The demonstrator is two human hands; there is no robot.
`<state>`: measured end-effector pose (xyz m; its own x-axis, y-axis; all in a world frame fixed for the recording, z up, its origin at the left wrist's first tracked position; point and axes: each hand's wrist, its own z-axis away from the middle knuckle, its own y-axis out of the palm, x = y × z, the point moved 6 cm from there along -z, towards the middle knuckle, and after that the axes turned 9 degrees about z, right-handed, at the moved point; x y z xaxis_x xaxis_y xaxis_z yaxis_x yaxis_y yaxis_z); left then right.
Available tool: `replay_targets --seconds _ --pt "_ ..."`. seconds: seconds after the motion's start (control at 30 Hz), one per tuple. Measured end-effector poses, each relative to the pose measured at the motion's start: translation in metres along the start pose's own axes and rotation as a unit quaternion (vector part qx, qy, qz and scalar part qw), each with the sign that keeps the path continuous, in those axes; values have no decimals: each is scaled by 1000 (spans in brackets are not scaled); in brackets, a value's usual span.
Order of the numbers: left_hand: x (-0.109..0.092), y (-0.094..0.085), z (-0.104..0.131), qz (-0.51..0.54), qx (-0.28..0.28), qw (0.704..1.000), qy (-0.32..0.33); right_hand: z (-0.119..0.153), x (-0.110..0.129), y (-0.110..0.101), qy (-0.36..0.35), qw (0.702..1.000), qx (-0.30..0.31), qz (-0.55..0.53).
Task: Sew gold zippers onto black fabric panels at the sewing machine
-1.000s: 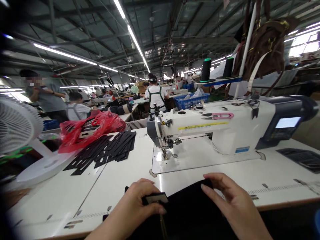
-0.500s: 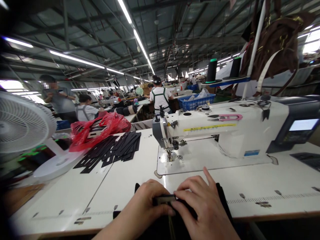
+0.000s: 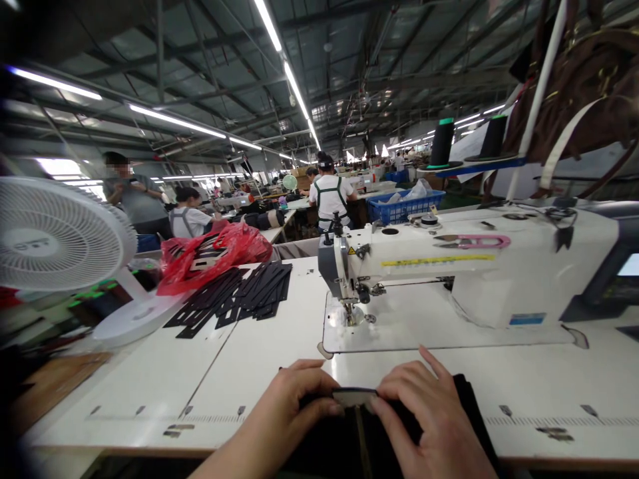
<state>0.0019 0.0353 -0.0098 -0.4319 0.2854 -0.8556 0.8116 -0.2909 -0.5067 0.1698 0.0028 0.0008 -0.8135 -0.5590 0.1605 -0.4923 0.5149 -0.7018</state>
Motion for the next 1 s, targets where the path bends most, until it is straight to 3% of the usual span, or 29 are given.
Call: replay_targets --seconds 0.27,0.37,0.47,0.63,0.87,1.0 --pt "-7 6 0 -57 -30 992 111 -2 5 -2 -31 998 -2 55" --pt "-10 9 1 -73 -25 985 157 -8 15 4 -69 996 34 43" --pt "-8 7 1 -70 -14 990 124 -13 17 12 -64 995 70 -3" --pt "-1 3 2 -92 -17 994 54 -14 10 18 -31 997 67 -23" --pt "-2 11 1 -100 -12 989 104 -14 10 18 -41 998 55 -17" --pt "1 5 2 -106 -12 986 125 -15 12 14 -70 997 45 3"
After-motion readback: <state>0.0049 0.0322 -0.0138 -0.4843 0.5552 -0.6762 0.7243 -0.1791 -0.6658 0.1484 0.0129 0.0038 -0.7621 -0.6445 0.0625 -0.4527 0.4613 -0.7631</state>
